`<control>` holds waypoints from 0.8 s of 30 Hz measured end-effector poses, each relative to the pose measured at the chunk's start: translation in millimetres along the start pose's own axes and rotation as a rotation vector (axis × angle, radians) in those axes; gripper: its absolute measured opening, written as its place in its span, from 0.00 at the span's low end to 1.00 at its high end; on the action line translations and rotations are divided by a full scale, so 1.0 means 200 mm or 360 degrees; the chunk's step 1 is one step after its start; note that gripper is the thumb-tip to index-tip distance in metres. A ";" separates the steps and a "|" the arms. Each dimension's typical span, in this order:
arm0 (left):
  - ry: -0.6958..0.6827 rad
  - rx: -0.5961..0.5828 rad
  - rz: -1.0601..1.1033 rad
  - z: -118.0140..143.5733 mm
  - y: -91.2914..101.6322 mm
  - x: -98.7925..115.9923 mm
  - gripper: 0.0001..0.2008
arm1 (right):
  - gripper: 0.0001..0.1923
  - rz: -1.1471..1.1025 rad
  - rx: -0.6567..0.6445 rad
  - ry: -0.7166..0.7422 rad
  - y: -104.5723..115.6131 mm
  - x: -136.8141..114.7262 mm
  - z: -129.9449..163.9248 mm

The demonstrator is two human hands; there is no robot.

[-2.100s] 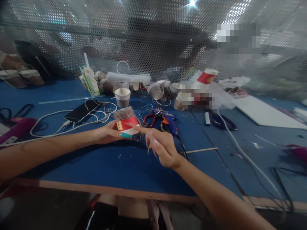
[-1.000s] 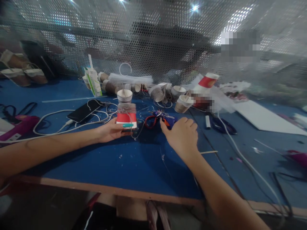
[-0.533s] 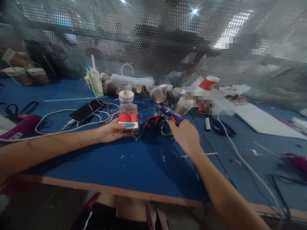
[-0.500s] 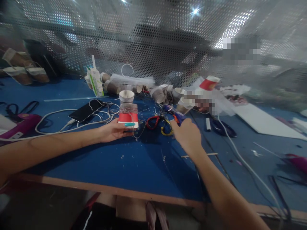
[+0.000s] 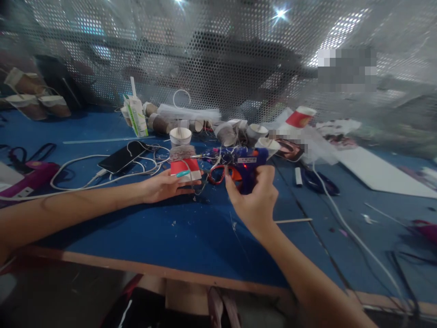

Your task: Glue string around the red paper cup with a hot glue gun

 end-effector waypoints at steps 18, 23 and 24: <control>-0.0049 -0.0036 -0.0043 0.00 0.00 0.01 0.30 | 0.18 -0.0045 -0.0075 0.0111 -0.04 -0.05 0.01; -0.0042 -0.0003 0.0003 0.00 0.01 0.01 0.28 | 0.18 -0.0027 -0.0065 0.0134 -0.03 -0.06 0.01; -0.0033 0.0014 0.0024 0.00 0.01 0.01 0.28 | 0.18 -0.0023 -0.0063 0.0142 -0.03 -0.06 0.01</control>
Point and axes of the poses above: each hand's wrist, its own z-axis away from the middle knuckle, its own y-axis out of the back of the hand, x = y × z, the point moved 8 cm from there along -z, towards the middle knuckle, and after that the axes turned 13 degrees about y, right-handed, at the moved point
